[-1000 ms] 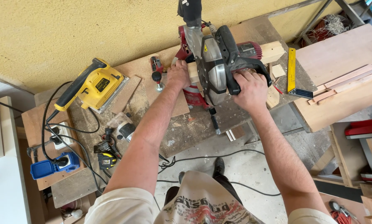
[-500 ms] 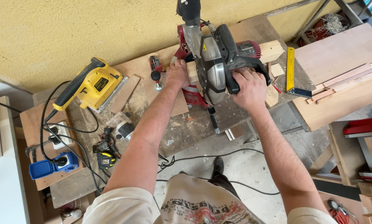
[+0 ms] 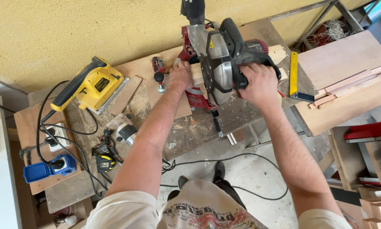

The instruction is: Measuring and cutting wooden boards to specific sizes using a miter saw and tape measure.

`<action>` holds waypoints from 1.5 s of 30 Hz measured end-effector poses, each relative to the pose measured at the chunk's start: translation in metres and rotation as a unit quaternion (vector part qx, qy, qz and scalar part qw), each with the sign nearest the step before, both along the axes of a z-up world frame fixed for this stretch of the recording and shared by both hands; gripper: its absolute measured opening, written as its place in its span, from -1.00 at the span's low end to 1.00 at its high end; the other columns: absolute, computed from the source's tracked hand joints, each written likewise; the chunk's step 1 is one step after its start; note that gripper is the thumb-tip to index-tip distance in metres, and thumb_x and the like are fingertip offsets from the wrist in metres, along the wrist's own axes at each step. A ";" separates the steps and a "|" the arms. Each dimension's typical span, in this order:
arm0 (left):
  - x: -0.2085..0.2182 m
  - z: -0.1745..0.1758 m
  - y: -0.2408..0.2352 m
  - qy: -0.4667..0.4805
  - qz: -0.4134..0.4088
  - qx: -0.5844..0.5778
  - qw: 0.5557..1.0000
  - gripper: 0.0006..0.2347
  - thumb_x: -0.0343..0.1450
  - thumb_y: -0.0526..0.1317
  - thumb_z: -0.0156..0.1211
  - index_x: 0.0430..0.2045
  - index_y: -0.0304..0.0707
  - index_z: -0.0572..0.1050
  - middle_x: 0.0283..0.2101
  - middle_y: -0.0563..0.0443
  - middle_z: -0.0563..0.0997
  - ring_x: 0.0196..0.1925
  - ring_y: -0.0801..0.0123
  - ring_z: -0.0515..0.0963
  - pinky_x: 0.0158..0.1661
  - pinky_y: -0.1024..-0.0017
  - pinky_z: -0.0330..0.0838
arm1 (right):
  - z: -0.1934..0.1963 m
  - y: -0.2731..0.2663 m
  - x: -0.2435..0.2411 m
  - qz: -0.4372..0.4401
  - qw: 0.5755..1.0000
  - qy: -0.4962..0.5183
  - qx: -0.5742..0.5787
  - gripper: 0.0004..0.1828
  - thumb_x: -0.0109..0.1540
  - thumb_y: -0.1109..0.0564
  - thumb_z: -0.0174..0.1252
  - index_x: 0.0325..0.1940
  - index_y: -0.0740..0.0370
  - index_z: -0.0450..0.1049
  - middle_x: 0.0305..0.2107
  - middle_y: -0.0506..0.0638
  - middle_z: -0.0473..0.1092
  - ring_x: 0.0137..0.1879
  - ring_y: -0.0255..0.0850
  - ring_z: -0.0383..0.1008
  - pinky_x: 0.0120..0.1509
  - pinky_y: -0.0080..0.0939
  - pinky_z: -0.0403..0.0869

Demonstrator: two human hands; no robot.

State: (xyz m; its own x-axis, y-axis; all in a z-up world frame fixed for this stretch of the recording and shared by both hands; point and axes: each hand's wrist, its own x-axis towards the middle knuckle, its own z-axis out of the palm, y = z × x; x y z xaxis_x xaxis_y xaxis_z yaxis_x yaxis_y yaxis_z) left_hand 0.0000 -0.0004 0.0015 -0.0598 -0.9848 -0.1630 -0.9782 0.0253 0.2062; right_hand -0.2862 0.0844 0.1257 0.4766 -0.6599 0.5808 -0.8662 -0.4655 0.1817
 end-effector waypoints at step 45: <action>-0.032 0.067 0.053 -0.054 0.028 -0.017 0.998 -0.18 0.02 0.12 0.48 0.15 -0.25 0.30 0.23 -0.18 0.32 0.29 -0.14 0.41 0.27 0.08 0.29 | -0.090 -0.235 -0.114 0.184 0.887 0.115 0.408 0.01 -0.06 -0.41 0.42 0.41 -0.18 0.27 0.15 0.06 0.42 0.34 0.13 0.39 0.40 0.18 0.29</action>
